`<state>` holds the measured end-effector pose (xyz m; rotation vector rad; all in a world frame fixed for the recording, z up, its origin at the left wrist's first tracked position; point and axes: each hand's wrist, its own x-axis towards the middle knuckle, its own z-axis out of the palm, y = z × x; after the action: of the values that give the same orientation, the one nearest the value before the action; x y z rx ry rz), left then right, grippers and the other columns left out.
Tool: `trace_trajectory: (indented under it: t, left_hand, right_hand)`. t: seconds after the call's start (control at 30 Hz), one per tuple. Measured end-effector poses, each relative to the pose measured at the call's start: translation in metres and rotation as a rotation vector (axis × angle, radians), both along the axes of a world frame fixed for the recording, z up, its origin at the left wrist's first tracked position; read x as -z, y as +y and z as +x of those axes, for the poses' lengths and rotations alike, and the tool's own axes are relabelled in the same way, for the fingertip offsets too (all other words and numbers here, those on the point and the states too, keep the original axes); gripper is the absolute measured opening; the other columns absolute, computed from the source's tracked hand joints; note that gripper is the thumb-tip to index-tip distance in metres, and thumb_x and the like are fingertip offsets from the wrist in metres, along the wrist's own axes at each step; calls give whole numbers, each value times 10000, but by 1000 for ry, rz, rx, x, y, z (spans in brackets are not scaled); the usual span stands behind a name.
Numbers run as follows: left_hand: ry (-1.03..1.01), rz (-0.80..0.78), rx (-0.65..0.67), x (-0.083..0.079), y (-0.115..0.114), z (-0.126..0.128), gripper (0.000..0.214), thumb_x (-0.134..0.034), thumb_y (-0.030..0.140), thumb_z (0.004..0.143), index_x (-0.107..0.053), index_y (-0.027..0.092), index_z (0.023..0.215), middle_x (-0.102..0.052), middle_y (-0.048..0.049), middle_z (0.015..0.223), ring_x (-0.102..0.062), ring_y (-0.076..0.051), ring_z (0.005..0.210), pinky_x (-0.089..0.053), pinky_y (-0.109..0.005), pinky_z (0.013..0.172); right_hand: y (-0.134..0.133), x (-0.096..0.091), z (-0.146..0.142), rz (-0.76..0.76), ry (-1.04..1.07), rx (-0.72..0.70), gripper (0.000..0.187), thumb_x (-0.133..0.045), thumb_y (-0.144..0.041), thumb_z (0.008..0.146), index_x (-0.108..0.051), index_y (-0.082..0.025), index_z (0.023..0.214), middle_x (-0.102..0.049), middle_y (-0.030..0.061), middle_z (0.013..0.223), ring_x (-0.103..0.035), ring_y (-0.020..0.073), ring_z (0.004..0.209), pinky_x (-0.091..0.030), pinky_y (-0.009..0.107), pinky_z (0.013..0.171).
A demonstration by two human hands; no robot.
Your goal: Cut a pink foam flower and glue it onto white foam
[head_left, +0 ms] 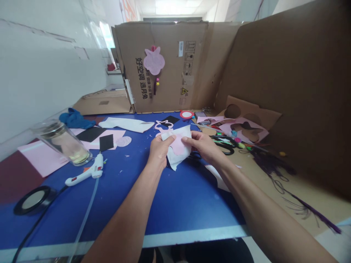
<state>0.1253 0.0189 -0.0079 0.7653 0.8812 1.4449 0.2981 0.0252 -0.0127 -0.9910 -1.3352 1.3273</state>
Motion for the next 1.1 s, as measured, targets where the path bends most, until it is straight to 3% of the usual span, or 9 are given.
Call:
trace_trajectory:
  t: [0.23, 0.47, 0.53, 0.67, 0.73, 0.8, 0.87, 0.93, 1.1]
  left_hand:
    - [82, -5, -46, -2, 0, -4, 445, -942, 384, 612, -744, 172, 950, -786, -60, 907, -721, -194, 747, -557, -293, 666]
    - [222, -7, -286, -4, 2, -6, 210, -825, 298, 750, -652, 183, 783, -626, 30, 706, -565, -94, 599, -431, -199, 546]
    - [206, -8, -216, -6, -1, -5, 216, -807, 320, 807, -648, 180, 765, -623, 23, 680, -554, -93, 572, -431, -199, 530]
    - [80, -104, 123, -12, -8, 0, 358, -710, 486, 962, -703, 150, 839, -714, -63, 740, -634, -135, 595, -521, -244, 574]
    - [-15, -190, 271, -15, -9, 0, 534, -557, 611, 1034, -727, 125, 895, -764, -142, 829, -704, -189, 668, -578, -299, 634]
    - [-139, -252, 365, -18, -10, -1, 689, -391, 694, 1060, -745, 111, 965, -786, -197, 913, -751, -248, 762, -616, -366, 708]
    - [-280, -256, 373, -21, -9, -4, 739, -306, 720, 1063, -755, 133, 1085, -801, -194, 1009, -769, -280, 858, -629, -416, 775]
    - [-388, -234, 318, -22, -8, -7, 712, -309, 717, 1065, -746, 173, 1206, -809, -159, 1105, -771, -279, 928, -625, -415, 811]
    - [-459, -197, 257, -23, -6, -10, 683, -429, 710, 1041, -741, 148, 1272, -808, -159, 1179, -774, -303, 1007, -617, -395, 820]
  right_hand:
    - [4, 0, 3, 64, 19, 94, 413, -895, -508, 748, -787, -204, 1006, -802, 60, 966, -686, 209, 767, -569, 346, 710]
    - [7, -2, 8, 207, -36, 318, 316, -811, -479, 807, -768, -196, 941, -753, 22, 847, -610, 173, 683, -477, 286, 604]
    - [6, -5, 8, 271, -76, 388, 283, -792, -466, 824, -761, -196, 904, -732, 12, 805, -577, 167, 660, -451, 287, 597]
    - [-1, -11, 5, 413, -150, 502, 209, -767, -414, 867, -744, -209, 834, -670, -2, 738, -538, 173, 662, -435, 312, 635]
    - [-5, -12, 3, 575, -238, 541, 121, -735, -333, 907, -754, -223, 860, -678, 9, 781, -576, 194, 719, -468, 338, 702]
    - [-10, -12, 2, 839, -399, 504, 102, -674, -220, 944, -774, -239, 936, -727, 41, 902, -652, 227, 843, -507, 373, 799]
    - [-13, -10, 1, 1086, -581, 396, 212, -627, -133, 958, -786, -254, 1030, -760, 71, 1028, -694, 254, 956, -523, 404, 856]
    - [-14, -7, 1, 1215, -722, 324, 264, -632, -99, 960, -788, -267, 1092, -773, 81, 1083, -699, 266, 982, -520, 419, 856]
    - [-14, -6, 0, 1276, -823, 324, 314, -653, -61, 940, -786, -284, 1116, -776, 79, 1114, -703, 269, 988, -523, 423, 851]
